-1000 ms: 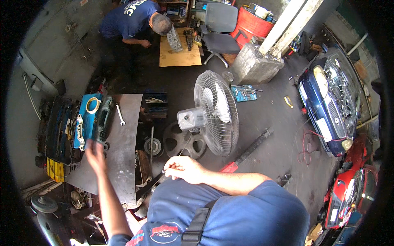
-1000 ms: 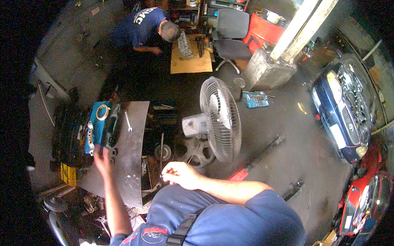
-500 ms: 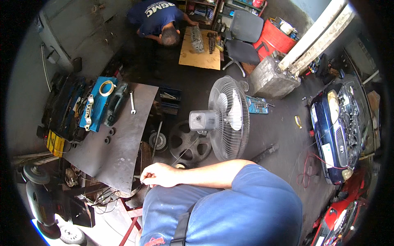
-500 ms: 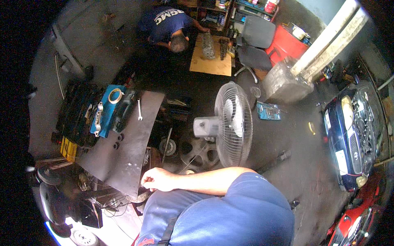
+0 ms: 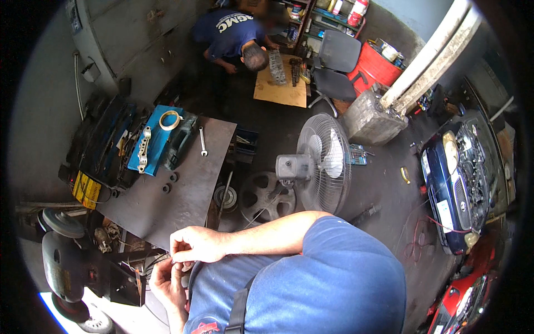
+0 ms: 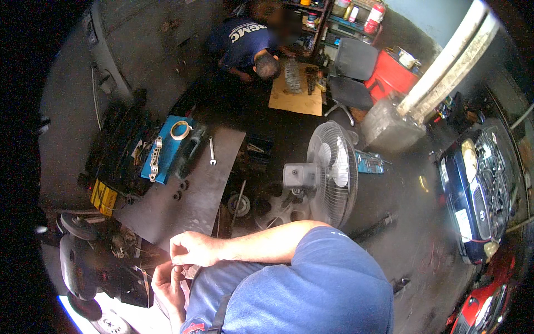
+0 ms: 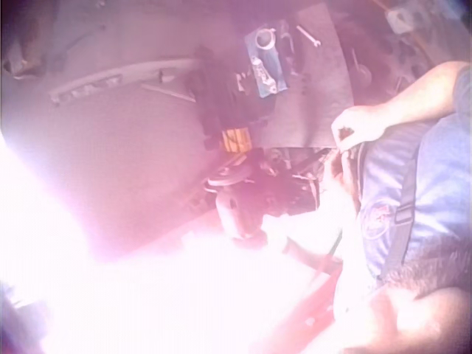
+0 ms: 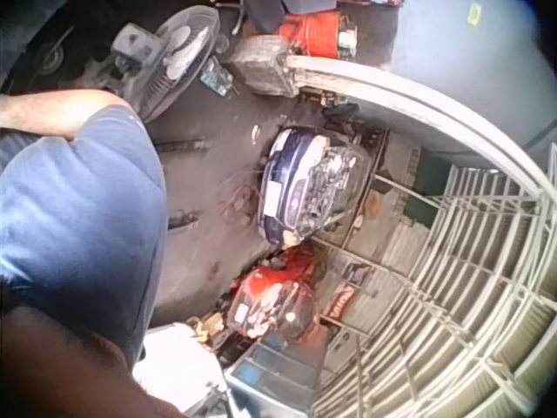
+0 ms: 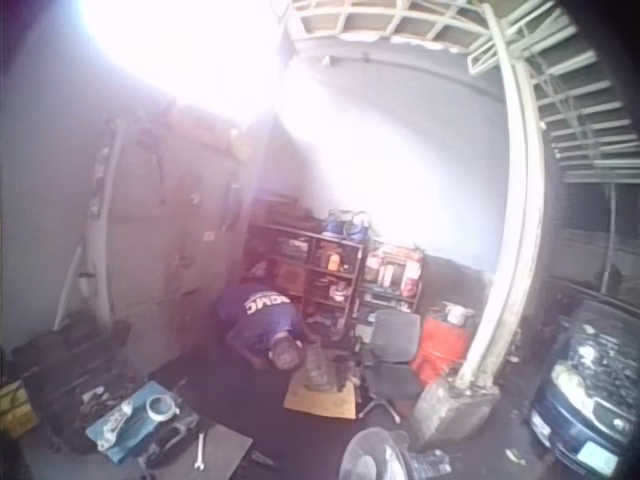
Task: The person grinds small metal pins on a bench grinder, then fits them into a metal bracket. The person repeats the grinding process on another pin and places it into the bracket, then moves toward a red car and places the bracket on the engine bay.
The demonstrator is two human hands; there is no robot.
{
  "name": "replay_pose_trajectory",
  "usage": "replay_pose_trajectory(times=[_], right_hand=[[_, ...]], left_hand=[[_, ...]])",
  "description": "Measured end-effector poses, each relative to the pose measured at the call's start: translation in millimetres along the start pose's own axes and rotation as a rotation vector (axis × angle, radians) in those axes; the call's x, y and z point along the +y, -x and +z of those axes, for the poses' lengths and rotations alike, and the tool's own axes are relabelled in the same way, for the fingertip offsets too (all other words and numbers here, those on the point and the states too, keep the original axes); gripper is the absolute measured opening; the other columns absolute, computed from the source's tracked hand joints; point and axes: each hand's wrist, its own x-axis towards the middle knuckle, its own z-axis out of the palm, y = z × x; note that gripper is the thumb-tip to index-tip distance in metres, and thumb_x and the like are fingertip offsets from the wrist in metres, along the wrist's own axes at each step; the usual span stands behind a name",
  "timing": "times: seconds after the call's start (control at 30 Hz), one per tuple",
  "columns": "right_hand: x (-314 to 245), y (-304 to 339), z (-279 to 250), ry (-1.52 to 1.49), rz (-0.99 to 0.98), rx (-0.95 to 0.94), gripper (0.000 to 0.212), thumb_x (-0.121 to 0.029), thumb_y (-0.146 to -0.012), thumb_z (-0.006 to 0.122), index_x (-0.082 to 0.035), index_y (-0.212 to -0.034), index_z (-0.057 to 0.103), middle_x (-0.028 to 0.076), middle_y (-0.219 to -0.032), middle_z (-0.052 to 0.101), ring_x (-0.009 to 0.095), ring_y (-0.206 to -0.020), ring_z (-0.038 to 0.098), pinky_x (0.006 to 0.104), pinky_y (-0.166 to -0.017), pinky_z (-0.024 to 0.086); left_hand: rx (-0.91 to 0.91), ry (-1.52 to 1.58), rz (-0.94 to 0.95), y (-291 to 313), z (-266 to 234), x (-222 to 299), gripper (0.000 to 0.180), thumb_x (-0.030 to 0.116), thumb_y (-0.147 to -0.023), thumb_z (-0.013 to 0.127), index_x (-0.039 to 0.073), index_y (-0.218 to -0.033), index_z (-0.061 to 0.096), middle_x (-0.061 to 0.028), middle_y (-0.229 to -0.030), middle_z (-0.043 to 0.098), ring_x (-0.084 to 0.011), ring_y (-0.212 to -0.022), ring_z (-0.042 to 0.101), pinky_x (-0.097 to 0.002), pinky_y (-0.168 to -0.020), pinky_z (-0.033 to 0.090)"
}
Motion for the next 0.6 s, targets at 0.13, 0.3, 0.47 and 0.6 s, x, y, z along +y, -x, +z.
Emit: replay_pose_trajectory(times=[0.13, 0.3, 0.47, 0.6], right_hand=[[-3.0, 1.2, 11.4, 0.128, -0.004, -0.039, 0.014, -0.015, -0.090, 0.065, -0.003, -0.092, 0.059, 0.006, -0.084, 0.066, 0.013, -0.079, 0.063, 0.0288, -0.071, 0.052], [4.1, -3.4, 18.7, 0.114, -0.041, -0.086, 0.012, -0.012, -0.089, 0.066, -0.002, -0.089, 0.060, 0.006, -0.084, 0.066, 0.013, -0.077, 0.062, 0.0279, -0.070, 0.051], [13.5, -9.1, 19.2, -0.178, 0.050, -0.321, 0.011, -0.009, -0.089, 0.066, -0.001, -0.092, 0.060, 0.009, -0.083, 0.066, 0.015, -0.072, 0.064, 0.0273, -0.061, 0.054], [18.5, -15.4, 17.3, -0.357, 0.101, -0.389, 0.015, -0.012, -0.089, 0.068, -0.001, -0.093, 0.060, 0.009, -0.082, 0.066, 0.015, -0.071, 0.064, 0.0273, -0.061, 0.054]], left_hand=[[-0.199, -0.137, 0.039, 0.9, -19.1, -9.6, 0.022, 0.020, -0.098, 0.052, -0.002, -0.098, 0.054, -0.0086, -0.079, 0.059, -0.0121, -0.068, 0.052, -0.0264, -0.064, 0.043], [-0.453, -0.054, 0.062, -7.9, -42.8, -19.1, 0.020, 0.017, -0.097, 0.049, -0.002, -0.094, 0.054, -0.0080, -0.073, 0.058, -0.0122, -0.064, 0.050, -0.0276, -0.061, 0.042], [-0.625, 0.195, 0.021, -9.4, -57.5, -25.8, 0.024, 0.014, -0.092, 0.060, -0.001, -0.074, 0.058, -0.0050, -0.062, 0.062, -0.0085, -0.047, 0.051, -0.0228, -0.046, 0.041], [-0.596, 0.514, -0.085, -6.7, -51.3, -26.1, 0.030, 0.017, -0.091, 0.064, -0.002, -0.069, 0.060, -0.0081, -0.061, 0.064, -0.0101, -0.046, 0.054, -0.0235, -0.044, 0.043]])
